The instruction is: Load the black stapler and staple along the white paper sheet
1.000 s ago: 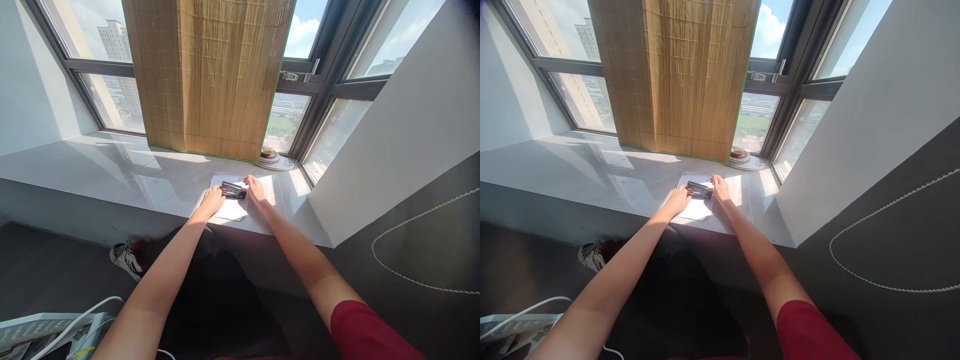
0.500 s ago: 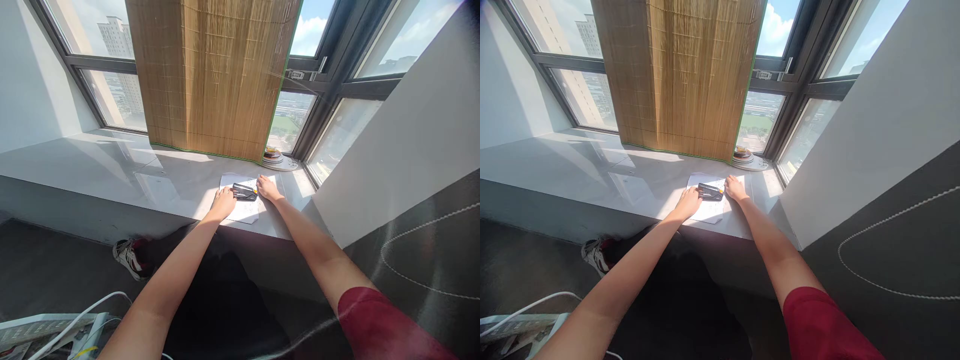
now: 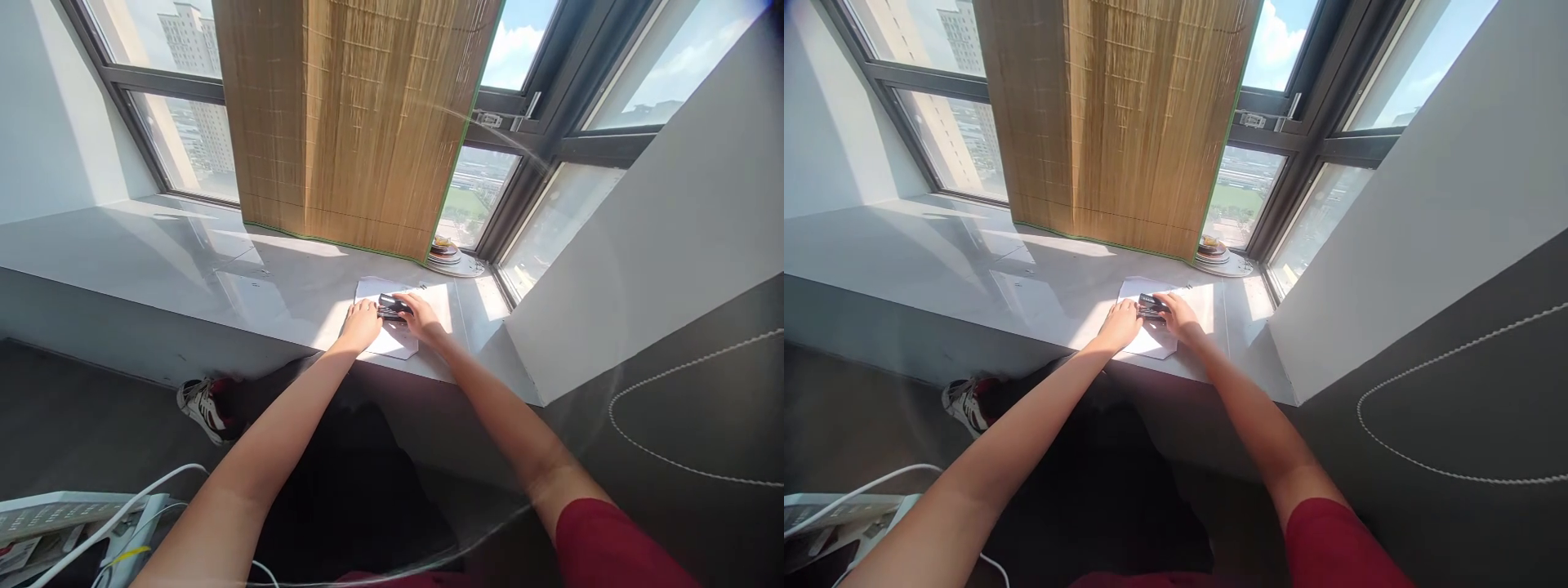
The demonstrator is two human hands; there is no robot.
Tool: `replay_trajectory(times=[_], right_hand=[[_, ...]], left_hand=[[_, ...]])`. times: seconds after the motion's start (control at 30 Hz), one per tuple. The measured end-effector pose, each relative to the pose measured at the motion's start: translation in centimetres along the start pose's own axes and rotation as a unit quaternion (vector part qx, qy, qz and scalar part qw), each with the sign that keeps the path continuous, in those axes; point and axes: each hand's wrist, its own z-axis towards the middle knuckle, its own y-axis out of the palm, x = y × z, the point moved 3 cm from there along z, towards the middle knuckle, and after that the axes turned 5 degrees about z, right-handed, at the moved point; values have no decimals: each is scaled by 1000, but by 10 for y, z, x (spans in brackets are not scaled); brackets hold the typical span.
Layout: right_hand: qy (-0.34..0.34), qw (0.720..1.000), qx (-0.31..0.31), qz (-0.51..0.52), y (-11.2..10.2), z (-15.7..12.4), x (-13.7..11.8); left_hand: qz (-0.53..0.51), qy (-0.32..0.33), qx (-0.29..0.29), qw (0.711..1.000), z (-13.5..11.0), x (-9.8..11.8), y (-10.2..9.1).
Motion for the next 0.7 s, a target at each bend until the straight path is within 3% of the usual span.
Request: replay_trajectory(times=[0.17, 0.43, 0.53, 0.63, 0.7], right_hand=[[-22, 998, 56, -21, -27, -26, 8], [-12, 991, 101, -84, -82, -92, 27], [-7, 990, 113, -82, -87, -105, 30], [-16, 993, 100, -68, -84, -107, 29], [-28, 995, 74, -57, -80, -106, 28]], left_hand=[[23, 4, -10, 1000, 0, -1, 0], [34, 18, -17, 999, -6, 8, -12], [16, 89, -22, 996, -12, 20, -16], [6, 158, -85, 984, -19, 32, -15], [12, 167, -127, 978, -23, 35, -13]])
